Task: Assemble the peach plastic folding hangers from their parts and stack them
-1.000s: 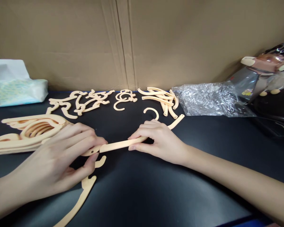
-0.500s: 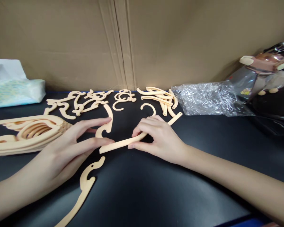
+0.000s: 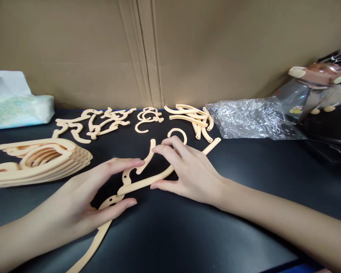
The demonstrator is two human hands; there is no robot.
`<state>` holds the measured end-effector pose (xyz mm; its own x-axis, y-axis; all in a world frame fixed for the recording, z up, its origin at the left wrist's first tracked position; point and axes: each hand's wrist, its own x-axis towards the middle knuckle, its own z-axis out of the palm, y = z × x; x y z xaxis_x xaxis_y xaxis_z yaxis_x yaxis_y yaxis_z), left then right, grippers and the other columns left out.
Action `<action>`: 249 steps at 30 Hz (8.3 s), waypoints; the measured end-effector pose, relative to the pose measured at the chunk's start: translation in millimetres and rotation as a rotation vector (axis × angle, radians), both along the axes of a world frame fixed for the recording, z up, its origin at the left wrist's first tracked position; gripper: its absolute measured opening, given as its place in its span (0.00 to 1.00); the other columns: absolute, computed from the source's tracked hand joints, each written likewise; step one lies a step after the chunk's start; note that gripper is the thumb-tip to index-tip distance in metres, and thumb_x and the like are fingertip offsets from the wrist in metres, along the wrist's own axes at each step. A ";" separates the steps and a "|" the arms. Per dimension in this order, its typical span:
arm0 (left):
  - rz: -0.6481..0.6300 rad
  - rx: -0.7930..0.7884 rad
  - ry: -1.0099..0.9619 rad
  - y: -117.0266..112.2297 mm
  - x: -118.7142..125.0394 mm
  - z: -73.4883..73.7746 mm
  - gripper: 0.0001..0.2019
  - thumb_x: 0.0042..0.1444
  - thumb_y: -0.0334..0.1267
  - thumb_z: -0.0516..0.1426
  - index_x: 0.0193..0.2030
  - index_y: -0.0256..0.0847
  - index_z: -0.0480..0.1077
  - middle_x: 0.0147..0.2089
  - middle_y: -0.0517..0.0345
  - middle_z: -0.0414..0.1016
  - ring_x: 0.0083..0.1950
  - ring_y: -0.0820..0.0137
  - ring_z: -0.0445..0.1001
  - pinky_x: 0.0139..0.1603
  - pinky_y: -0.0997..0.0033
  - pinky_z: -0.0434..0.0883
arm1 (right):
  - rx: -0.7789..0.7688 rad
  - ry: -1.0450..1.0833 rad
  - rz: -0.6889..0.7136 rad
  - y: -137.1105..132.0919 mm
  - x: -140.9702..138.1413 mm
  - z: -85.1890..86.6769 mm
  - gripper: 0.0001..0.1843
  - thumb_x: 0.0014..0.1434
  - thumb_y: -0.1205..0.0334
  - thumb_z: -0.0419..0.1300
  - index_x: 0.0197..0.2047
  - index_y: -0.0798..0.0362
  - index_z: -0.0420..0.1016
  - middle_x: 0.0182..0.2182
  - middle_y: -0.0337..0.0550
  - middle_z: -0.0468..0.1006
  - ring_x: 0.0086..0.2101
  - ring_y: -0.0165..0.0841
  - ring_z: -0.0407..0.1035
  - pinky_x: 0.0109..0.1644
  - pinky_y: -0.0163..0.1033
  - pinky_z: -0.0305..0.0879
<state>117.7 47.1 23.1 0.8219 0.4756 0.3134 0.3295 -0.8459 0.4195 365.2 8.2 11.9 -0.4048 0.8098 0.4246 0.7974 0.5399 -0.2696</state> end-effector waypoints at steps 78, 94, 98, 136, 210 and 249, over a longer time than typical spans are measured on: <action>0.118 0.124 0.198 12.2 -8.4 5.8 0.13 0.62 0.49 0.54 0.33 0.41 0.63 0.24 0.66 0.65 0.21 0.75 0.64 0.22 0.75 0.56 | 0.143 -0.098 0.376 5.1 3.3 3.0 0.09 0.66 0.69 0.54 0.46 0.57 0.74 0.48 0.51 0.77 0.45 0.36 0.71 0.48 0.41 0.71; 0.119 0.059 0.229 6.8 -5.3 1.6 0.13 0.59 0.40 0.53 0.24 0.41 0.59 0.17 0.70 0.56 0.16 0.79 0.55 0.19 0.78 0.49 | 0.145 -0.068 0.393 5.9 3.3 1.6 0.09 0.65 0.70 0.54 0.42 0.57 0.75 0.46 0.51 0.77 0.44 0.35 0.71 0.46 0.41 0.71; 0.156 -0.122 0.230 7.4 -4.6 3.5 0.12 0.57 0.39 0.53 0.24 0.41 0.61 0.17 0.70 0.57 0.17 0.79 0.54 0.19 0.79 0.52 | 0.150 -0.066 0.386 6.2 2.8 1.2 0.09 0.65 0.70 0.53 0.42 0.56 0.75 0.46 0.51 0.77 0.43 0.35 0.71 0.46 0.41 0.71; 0.207 -1.210 -0.320 7.7 2.2 -1.5 0.17 0.59 0.46 0.59 0.30 0.41 0.56 0.21 0.72 0.59 0.15 0.84 0.53 0.14 0.87 0.51 | 0.124 -0.056 0.384 5.9 3.0 3.3 0.10 0.66 0.67 0.54 0.45 0.59 0.75 0.46 0.51 0.77 0.43 0.35 0.70 0.48 0.40 0.70; 0.118 0.571 0.277 -29.6 28.4 6.6 0.11 0.63 0.32 0.48 0.41 0.34 0.71 0.35 0.50 0.77 0.31 0.61 0.76 0.27 0.61 0.69 | -0.247 -0.160 -0.074 -7.1 64.9 23.0 0.14 0.67 0.52 0.54 0.51 0.50 0.68 0.39 0.42 0.78 0.36 0.35 0.75 0.37 0.37 0.67; 0.073 0.096 0.117 -18.1 58.4 -9.4 0.09 0.67 0.30 0.45 0.34 0.44 0.50 0.29 0.64 0.67 0.26 0.69 0.69 0.23 0.73 0.61 | -0.711 0.323 0.121 -25.6 34.5 22.7 0.10 0.71 0.55 0.50 0.41 0.51 0.65 0.28 0.31 0.67 0.27 0.25 0.60 0.31 0.31 0.54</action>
